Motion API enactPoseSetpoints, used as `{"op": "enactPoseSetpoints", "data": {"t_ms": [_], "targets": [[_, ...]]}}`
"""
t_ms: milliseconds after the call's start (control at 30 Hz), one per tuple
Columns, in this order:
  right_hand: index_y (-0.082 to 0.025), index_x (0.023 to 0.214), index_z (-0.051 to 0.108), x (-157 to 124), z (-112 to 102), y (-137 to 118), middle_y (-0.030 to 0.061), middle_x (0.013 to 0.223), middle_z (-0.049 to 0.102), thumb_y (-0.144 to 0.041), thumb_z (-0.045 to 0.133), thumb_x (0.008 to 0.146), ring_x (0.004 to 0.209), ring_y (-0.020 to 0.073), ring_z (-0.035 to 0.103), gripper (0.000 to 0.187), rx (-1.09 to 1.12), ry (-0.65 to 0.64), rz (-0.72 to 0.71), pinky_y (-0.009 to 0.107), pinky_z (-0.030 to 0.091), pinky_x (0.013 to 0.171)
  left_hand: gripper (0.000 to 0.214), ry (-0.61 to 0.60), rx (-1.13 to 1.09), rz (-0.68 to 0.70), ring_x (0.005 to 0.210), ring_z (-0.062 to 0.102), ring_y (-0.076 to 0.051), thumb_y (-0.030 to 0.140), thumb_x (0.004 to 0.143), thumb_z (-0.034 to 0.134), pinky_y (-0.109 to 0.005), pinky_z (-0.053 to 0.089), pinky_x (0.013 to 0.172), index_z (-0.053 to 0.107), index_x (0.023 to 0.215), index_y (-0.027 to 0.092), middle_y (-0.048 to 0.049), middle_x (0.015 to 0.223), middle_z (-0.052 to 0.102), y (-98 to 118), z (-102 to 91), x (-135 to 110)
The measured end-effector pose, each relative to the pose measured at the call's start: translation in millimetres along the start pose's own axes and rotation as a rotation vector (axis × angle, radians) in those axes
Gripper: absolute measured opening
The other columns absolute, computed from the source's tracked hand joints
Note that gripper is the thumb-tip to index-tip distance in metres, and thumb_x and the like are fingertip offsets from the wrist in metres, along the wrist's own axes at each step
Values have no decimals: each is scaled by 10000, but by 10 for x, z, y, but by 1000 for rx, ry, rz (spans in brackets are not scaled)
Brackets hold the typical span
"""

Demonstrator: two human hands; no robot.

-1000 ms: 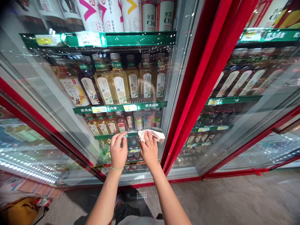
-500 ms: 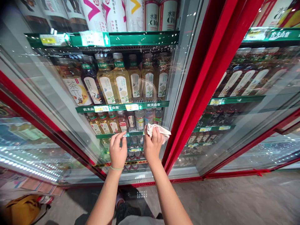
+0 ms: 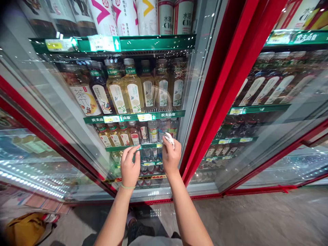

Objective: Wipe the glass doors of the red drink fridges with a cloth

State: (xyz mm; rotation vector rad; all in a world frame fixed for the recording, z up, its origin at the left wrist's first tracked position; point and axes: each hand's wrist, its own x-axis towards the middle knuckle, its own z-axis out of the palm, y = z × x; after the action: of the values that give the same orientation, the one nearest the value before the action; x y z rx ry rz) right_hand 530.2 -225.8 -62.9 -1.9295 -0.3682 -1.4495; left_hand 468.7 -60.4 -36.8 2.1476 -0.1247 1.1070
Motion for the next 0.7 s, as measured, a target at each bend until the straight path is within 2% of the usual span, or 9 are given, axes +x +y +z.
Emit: {"op": "enactPoseSetpoints", "data": {"t_ms": [67,167,200,333,533,633,700], "targets": [[-250,1224,728,-41,6,-7,110,1145,651,-125,605,946,1045,220,650,329,2,17,21,374,580,867,260,7,0,-7,1103,627,-193,245,1029,503,-364,524,998,689,1211,230,-84,1139,658,2,0,-4],[-235,1127,742,-78,37,-110,99,1113,638,-98,615,935,1014,207,634,268,3,-106,-64,360,590,840,258,6,1,-11,1094,628,-191,238,1030,501,-368,524,1000,692,1203,230,-81,1133,660,12,5,0],[-238,1103,746,-64,45,-149,101,1133,619,-106,626,931,1045,213,625,248,3,-111,-68,372,592,858,258,0,1,-6,1095,627,-191,236,1029,501,-371,525,1001,692,1203,233,-80,1136,660,18,6,0],[-253,1079,747,83,27,-187,116,1257,533,-121,657,911,1205,252,578,231,-20,-15,-31,420,583,953,257,-8,7,-5,1112,627,-193,232,1027,507,-373,528,1006,693,1205,243,-79,1146,657,30,-20,-13],[-290,1285,653,214,6,-114,78,1160,649,-89,601,926,1101,208,654,415,27,-37,-41,373,583,942,246,10,8,-22,1097,633,-178,213,1022,515,-347,527,1003,697,1188,228,-74,1128,654,-50,-106,7],[-286,1434,522,245,68,-207,91,1185,665,-112,615,923,1106,214,663,548,26,28,44,373,587,920,243,18,15,17,1075,635,-176,206,1017,524,-337,532,977,704,1179,229,-70,1112,653,-97,-171,128],[-266,1458,494,226,118,-296,106,1186,663,-117,617,925,1116,222,659,567,18,55,74,383,586,921,242,50,19,32,1069,635,-176,200,1013,529,-335,531,971,709,1172,229,-69,1109,654,-118,-218,236]]}}
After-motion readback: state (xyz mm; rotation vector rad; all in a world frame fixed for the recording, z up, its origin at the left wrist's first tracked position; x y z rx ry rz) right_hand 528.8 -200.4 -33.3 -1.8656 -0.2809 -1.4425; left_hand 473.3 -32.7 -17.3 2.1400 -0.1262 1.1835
